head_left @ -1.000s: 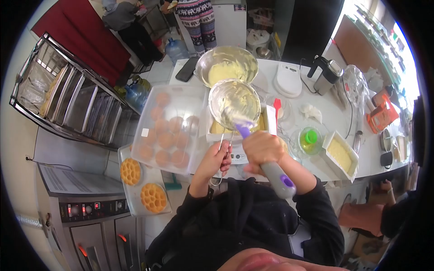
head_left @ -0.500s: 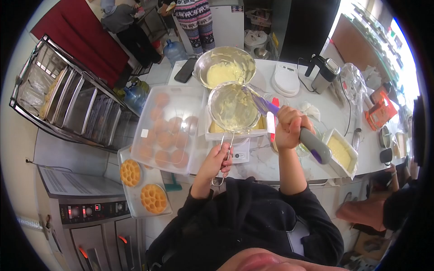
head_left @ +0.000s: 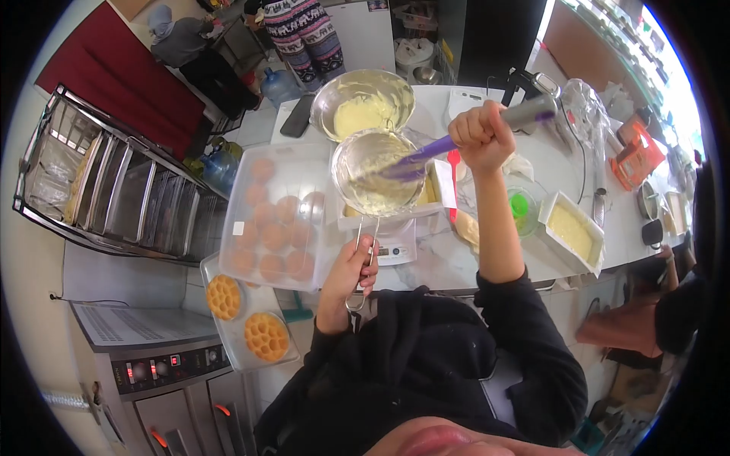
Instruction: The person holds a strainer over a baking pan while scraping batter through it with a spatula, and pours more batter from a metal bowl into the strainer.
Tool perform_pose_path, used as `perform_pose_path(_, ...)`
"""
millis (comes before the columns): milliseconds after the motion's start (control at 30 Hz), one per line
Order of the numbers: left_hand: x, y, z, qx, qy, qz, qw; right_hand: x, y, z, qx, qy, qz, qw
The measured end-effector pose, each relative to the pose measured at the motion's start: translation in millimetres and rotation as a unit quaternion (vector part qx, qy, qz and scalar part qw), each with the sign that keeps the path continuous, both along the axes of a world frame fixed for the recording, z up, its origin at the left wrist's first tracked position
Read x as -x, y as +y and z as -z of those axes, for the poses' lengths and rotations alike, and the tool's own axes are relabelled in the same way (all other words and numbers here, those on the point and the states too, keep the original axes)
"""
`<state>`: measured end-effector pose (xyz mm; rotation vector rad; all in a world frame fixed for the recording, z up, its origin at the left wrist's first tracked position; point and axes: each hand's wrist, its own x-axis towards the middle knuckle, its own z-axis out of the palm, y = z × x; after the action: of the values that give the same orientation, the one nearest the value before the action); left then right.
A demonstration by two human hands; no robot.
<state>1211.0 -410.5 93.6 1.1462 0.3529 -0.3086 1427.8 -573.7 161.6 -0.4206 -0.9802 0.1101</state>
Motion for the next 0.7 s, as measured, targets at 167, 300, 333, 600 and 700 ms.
perform_pose_path(167, 2.4, 5.0, -7.9, 0.014, 0.000, 0.005, 1.000, -13.8, -16.2, -16.4, -0.013, -0.010, 0.070, 0.997)
perform_pose_path(300, -0.1, -1.1, -13.6, -0.029, -0.013, 0.059, 0.998, -28.0, -7.5, -19.5, -0.015, 0.033, 0.000, 0.999)
perform_pose_path(333, -1.9, -2.1, -13.0, -0.036, -0.012, 0.057, 0.998, -32.6, -3.4, -16.9, -0.011, 0.052, -0.034, 0.998)
perform_pose_path(600, -7.1, 10.5, 3.1, -0.041, 0.031, 0.017, 0.999, -27.4, 11.7, -16.9, 0.099, 0.116, -0.141, 0.978)
perform_pose_path(700, -10.9, 9.7, -0.8, -0.035, 0.031, -0.003, 0.999, 10.1, 1.4, -51.1, 0.088, 0.116, -0.077, 0.986)
